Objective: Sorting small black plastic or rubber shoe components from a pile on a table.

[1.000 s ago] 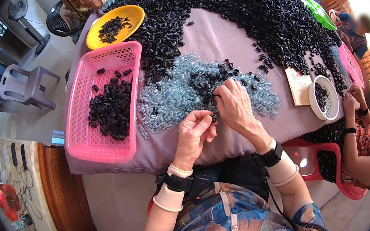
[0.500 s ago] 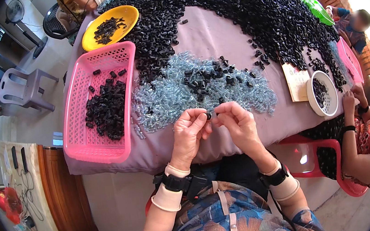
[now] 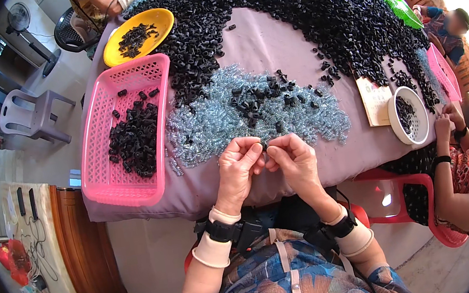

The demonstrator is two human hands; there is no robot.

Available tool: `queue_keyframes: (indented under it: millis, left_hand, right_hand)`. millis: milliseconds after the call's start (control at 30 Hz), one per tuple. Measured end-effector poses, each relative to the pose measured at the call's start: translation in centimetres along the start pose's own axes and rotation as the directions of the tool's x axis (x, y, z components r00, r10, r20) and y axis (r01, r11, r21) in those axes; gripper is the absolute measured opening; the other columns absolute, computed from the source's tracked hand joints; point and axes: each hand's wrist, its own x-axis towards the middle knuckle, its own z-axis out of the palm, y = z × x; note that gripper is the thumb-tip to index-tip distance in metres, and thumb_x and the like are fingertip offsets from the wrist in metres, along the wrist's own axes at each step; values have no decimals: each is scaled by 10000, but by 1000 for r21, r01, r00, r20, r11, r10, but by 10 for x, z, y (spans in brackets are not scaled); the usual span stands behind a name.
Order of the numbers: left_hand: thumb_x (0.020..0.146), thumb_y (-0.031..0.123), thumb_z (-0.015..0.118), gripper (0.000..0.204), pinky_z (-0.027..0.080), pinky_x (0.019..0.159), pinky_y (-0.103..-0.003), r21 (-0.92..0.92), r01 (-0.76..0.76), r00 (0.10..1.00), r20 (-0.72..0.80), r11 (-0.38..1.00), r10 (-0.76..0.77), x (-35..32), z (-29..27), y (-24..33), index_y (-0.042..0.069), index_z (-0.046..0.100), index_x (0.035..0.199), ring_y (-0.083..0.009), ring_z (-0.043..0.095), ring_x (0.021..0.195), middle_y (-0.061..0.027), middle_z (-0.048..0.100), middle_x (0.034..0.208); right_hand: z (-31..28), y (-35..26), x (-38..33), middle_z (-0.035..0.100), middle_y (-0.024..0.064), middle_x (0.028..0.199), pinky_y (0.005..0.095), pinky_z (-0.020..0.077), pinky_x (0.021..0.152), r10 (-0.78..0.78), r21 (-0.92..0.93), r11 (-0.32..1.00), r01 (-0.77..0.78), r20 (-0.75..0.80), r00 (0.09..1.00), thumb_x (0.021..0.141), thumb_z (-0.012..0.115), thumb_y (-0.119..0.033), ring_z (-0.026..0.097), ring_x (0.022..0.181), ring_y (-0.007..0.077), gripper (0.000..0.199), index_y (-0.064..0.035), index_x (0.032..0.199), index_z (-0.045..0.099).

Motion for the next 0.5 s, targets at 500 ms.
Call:
queue_keyframes:
  millis: [500]
  left_hand:
    - [871, 95, 610, 123, 424, 507, -199, 57, 45, 999, 28, 997, -47, 0, 2, 5, 49, 588, 984, -76, 535, 595, -13, 592, 738]
  right_hand:
    - [1, 9, -2, 573, -2, 744, 183, 447, 579, -58, 57, 997, 56, 33, 998, 851, 616, -21, 556, 655, 46, 82, -23, 883, 541]
